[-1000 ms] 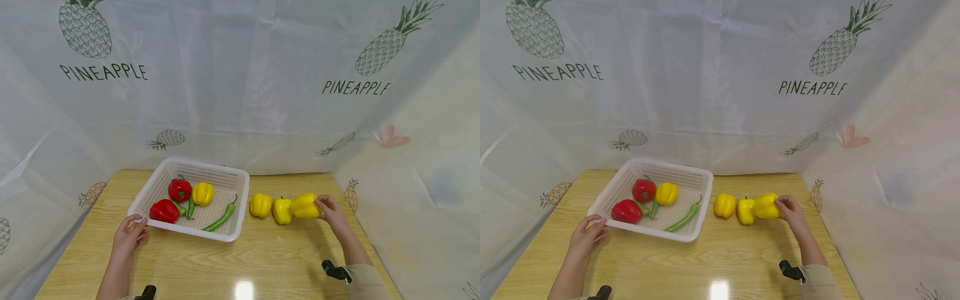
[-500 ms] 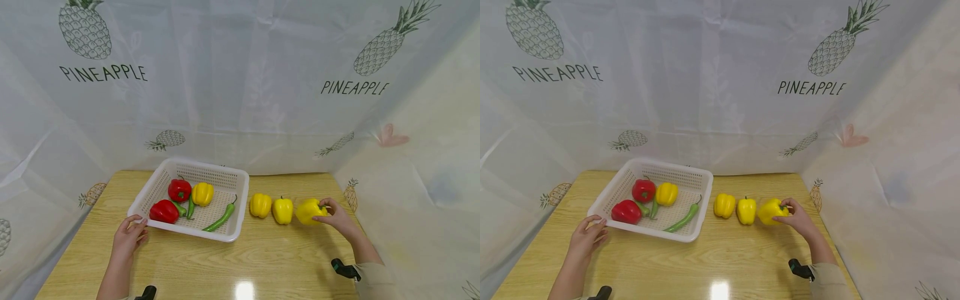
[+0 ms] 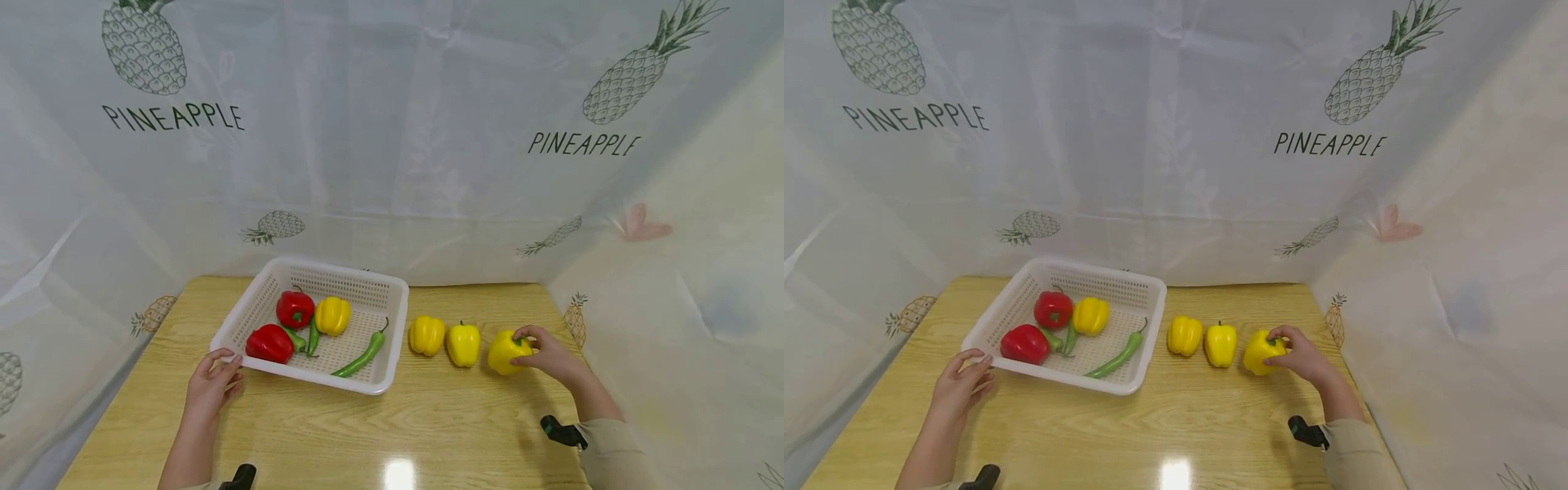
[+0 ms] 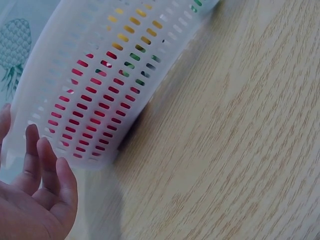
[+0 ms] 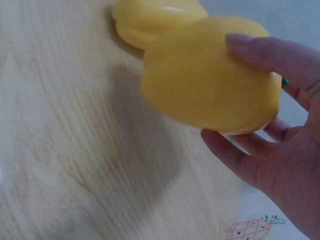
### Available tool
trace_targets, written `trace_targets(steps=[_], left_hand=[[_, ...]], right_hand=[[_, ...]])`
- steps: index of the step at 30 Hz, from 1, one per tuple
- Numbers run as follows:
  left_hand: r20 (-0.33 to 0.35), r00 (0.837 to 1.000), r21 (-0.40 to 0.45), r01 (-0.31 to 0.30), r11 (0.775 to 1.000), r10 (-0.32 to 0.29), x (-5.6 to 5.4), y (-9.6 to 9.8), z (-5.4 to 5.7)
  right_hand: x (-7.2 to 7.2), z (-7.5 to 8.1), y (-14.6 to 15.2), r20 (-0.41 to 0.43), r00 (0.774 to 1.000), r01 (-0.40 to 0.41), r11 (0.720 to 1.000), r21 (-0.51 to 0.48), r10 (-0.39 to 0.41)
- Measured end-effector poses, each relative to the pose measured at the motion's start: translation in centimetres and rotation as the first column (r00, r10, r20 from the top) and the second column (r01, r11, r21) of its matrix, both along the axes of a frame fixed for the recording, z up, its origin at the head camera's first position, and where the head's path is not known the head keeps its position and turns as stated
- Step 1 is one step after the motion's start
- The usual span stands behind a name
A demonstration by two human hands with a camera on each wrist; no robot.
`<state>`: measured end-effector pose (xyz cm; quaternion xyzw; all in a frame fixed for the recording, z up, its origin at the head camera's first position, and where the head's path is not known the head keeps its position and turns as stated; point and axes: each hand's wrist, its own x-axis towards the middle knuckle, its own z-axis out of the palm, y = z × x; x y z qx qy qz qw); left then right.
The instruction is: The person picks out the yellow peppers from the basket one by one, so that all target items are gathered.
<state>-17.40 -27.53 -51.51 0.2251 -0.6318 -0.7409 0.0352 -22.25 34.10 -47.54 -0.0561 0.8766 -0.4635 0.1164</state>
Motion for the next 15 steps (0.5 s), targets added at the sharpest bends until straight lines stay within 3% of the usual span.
trace_targets(steps=[15], left_hand=[[0.015,1.0,0.002,0.004,1.0,-0.004,-0.04,-0.07,0.05]], right_hand=[[-0.56,-0.86,-1.03,-0.037,0.999,-0.014,0.998,0.061,0.016]])
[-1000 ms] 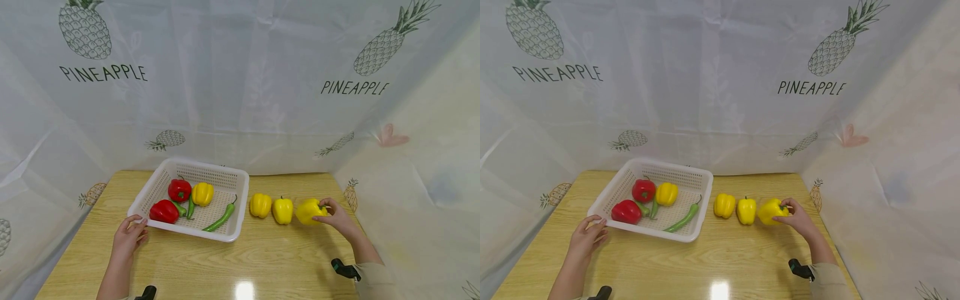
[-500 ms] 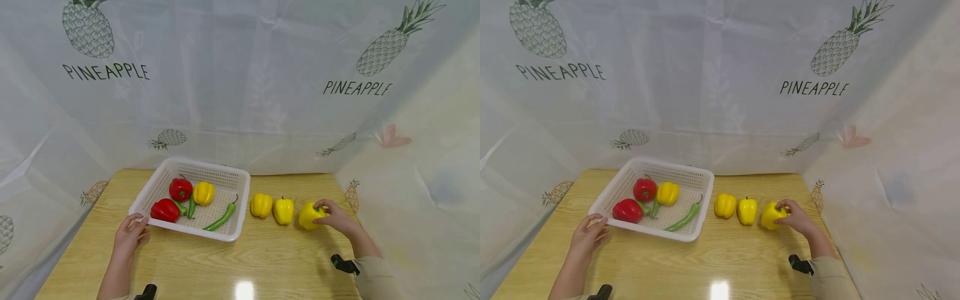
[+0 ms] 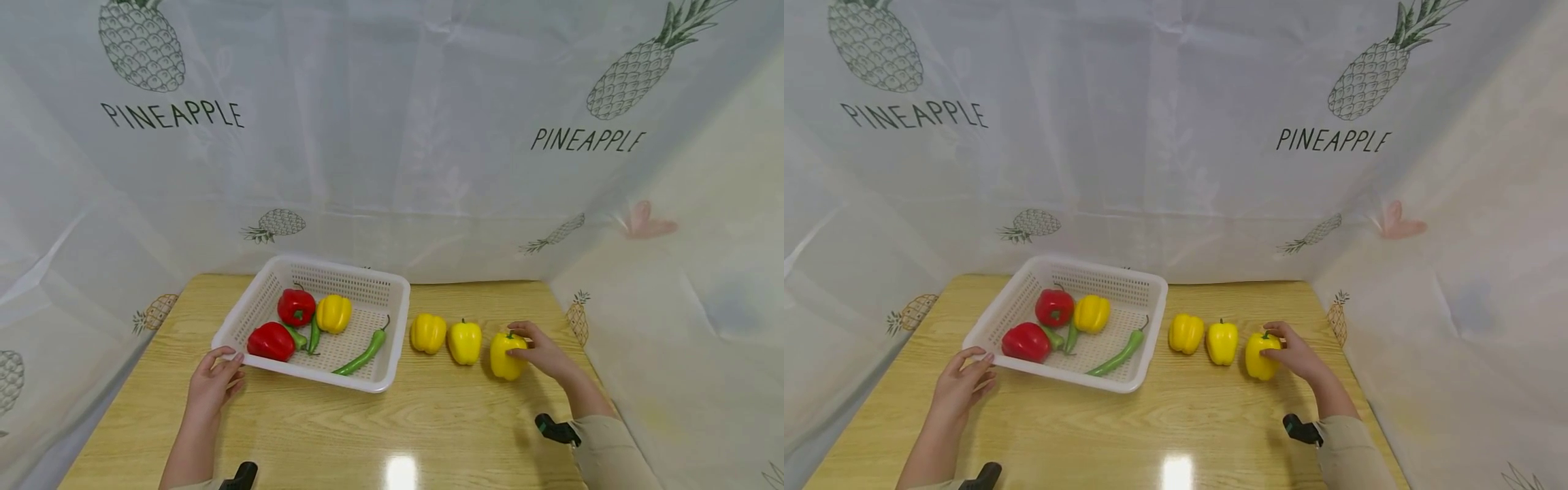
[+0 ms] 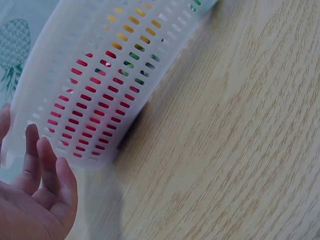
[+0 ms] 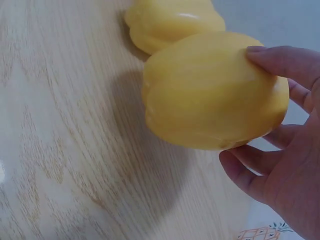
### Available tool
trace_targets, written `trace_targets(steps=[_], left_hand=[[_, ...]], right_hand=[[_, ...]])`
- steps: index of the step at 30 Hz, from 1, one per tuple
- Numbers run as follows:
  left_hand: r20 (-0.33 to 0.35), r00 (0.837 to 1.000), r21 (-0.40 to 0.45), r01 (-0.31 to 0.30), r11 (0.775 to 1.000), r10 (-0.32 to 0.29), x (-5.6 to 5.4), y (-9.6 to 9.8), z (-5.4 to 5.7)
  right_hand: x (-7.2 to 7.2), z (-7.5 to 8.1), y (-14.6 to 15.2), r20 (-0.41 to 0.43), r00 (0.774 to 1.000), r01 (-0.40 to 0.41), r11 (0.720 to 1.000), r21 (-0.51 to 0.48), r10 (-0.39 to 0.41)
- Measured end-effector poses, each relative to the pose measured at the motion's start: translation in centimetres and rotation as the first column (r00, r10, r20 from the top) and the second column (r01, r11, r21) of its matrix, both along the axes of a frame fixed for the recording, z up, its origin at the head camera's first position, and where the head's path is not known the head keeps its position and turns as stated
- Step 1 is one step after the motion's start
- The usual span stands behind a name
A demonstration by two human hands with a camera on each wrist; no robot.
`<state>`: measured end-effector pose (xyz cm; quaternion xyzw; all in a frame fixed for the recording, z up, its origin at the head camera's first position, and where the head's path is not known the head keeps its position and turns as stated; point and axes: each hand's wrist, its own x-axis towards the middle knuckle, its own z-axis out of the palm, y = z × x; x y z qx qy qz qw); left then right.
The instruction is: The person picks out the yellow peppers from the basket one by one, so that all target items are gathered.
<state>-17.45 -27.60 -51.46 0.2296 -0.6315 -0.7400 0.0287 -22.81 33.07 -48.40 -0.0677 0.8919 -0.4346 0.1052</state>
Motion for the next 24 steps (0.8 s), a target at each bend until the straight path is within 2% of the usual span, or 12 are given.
trace_targets(steps=[5,15,24], left_hand=[[0.0,1.0,-0.005,0.002,1.0,-0.002,-0.1,0.0,-0.1],[0.01,1.0,-0.012,0.005,1.0,-0.005,-0.1,-0.1,-0.3],[0.006,1.0,-0.008,0.003,1.0,-0.003,-0.2,-0.1,-0.3]], right_hand=[[-0.4,-0.8,0.0,-0.023,0.999,-0.024,1.0,-0.015,0.024],[-1.0,-1.7,0.0,0.01,1.0,0.002,1.0,-0.006,-0.002],[-1.6,-1.8,0.0,-0.017,1.0,-0.018,1.0,-0.018,0.017]])
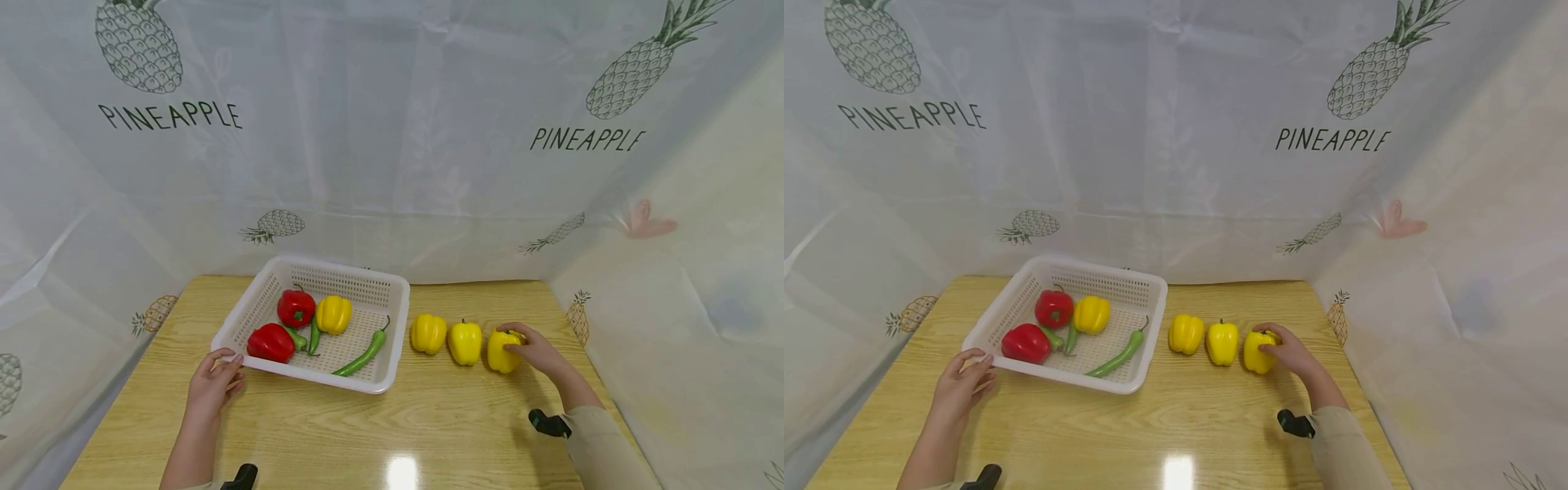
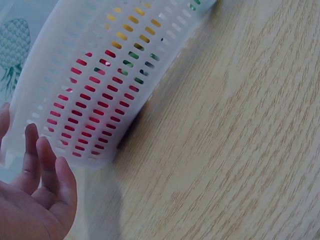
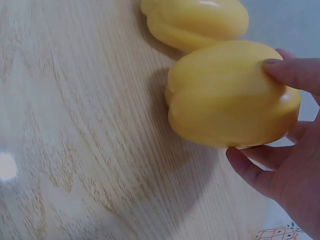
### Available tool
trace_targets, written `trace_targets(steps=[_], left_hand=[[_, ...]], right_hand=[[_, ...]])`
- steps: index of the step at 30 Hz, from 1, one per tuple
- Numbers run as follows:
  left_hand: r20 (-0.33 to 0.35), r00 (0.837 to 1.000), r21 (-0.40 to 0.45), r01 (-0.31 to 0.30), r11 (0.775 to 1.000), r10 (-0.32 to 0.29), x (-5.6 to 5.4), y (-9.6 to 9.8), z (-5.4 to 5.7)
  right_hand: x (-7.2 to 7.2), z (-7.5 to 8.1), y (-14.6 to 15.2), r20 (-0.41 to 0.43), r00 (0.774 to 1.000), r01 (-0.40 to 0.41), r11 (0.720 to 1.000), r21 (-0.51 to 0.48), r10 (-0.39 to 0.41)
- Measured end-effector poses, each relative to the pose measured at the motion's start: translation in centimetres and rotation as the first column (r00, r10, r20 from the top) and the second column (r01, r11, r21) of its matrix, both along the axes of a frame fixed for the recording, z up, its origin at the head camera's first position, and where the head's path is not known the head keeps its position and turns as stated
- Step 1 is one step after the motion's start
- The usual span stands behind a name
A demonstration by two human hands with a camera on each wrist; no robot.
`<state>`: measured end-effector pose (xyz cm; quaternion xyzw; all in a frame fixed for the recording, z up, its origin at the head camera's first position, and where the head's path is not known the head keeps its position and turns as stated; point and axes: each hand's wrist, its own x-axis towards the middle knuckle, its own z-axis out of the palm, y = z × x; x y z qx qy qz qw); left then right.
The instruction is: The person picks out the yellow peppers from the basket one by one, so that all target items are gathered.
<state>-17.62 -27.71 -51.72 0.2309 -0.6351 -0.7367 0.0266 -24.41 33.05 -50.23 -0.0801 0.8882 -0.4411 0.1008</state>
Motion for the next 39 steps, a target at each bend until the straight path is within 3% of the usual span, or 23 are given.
trace_targets(steps=[13,24,30,39], left_hand=[[-0.016,1.0,-0.006,0.006,1.0,-0.006,0.1,0.2,0.2],[-0.02,1.0,-0.002,0.007,1.0,-0.007,0.2,0.1,0.1],[-0.017,1.0,-0.003,0.009,1.0,-0.009,0.2,0.2,0.1],[-0.003,1.0,-0.012,-0.002,1.0,0.002,0.1,0.2,0.2]], right_hand=[[-0.5,-1.5,0.2,-0.006,1.0,0.028,0.997,-0.079,-0.029],[-0.9,-2.1,-0.1,-0.039,0.999,0.02,0.999,-0.047,-0.022],[-0.8,-2.2,-0.2,-0.078,0.992,0.095,0.995,-0.038,-0.098],[-1.2,-2.0,-0.4,0.011,0.994,0.11,0.993,-0.043,-0.11]])
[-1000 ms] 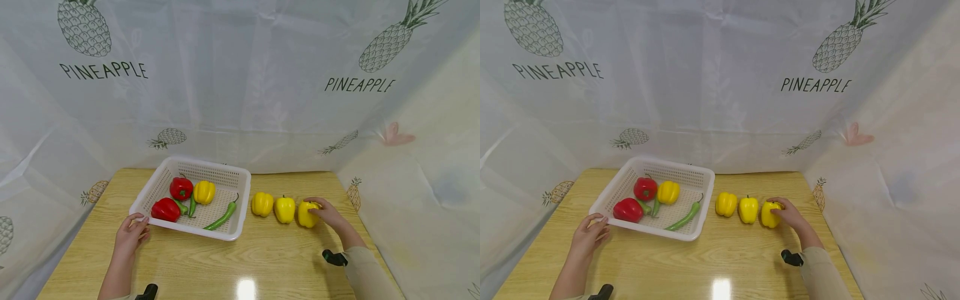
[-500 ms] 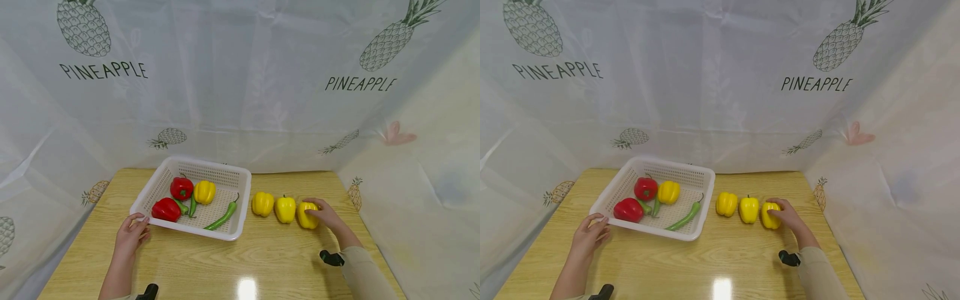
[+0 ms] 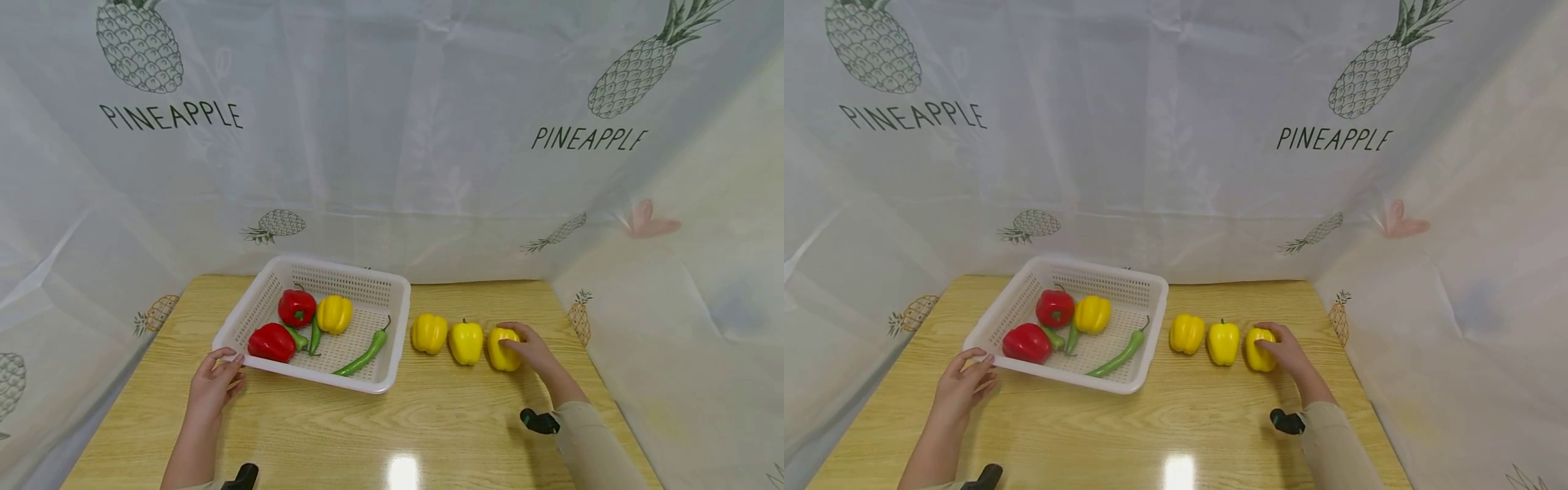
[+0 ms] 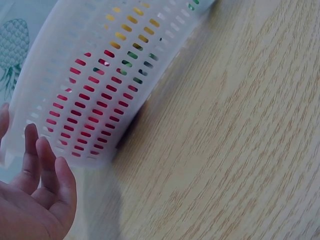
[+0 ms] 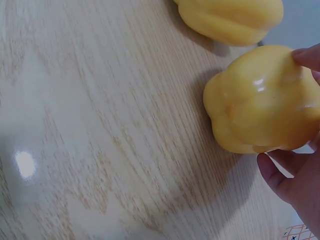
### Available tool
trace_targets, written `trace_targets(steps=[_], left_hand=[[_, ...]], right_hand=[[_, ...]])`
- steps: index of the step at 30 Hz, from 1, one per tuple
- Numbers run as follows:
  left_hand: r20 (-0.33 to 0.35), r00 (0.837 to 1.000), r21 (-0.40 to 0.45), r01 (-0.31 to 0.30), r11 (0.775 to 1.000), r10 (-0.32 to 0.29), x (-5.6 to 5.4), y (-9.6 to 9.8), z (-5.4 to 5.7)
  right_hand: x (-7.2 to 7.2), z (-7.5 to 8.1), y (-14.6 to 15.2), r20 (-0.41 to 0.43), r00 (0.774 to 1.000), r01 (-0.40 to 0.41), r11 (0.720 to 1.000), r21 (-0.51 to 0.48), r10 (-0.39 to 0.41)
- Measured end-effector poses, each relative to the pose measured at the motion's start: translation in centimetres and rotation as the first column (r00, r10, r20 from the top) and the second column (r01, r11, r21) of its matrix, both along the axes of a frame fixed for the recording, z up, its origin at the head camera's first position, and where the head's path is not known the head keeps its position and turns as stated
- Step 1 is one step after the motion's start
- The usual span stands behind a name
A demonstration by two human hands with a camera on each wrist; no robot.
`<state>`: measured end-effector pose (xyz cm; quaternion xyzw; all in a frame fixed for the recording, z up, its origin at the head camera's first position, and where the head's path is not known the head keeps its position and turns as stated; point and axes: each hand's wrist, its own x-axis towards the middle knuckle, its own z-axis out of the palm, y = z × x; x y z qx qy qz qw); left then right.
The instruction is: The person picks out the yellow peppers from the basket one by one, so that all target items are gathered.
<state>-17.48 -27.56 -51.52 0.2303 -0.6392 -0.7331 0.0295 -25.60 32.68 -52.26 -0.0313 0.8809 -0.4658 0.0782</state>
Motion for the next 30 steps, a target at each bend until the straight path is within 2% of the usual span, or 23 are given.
trace_targets(steps=[7,22,30], left_hand=[[0.007,1.0,-0.002,-0.004,1.0,0.004,-0.1,-0.1,-0.1],[0.01,1.0,0.001,-0.003,1.0,0.003,-0.1,-0.1,0.1],[0.014,1.0,0.018,-0.005,1.0,0.004,-0.2,-0.3,-0.3]], right_hand=[[-0.4,0.1,-0.2,-0.003,1.0,-0.024,0.999,0.042,0.025],[-0.8,0.2,-0.3,-0.041,0.997,-0.059,0.998,0.024,0.06],[-1.0,1.5,-0.5,-0.06,0.998,-0.021,0.993,0.117,0.028]])
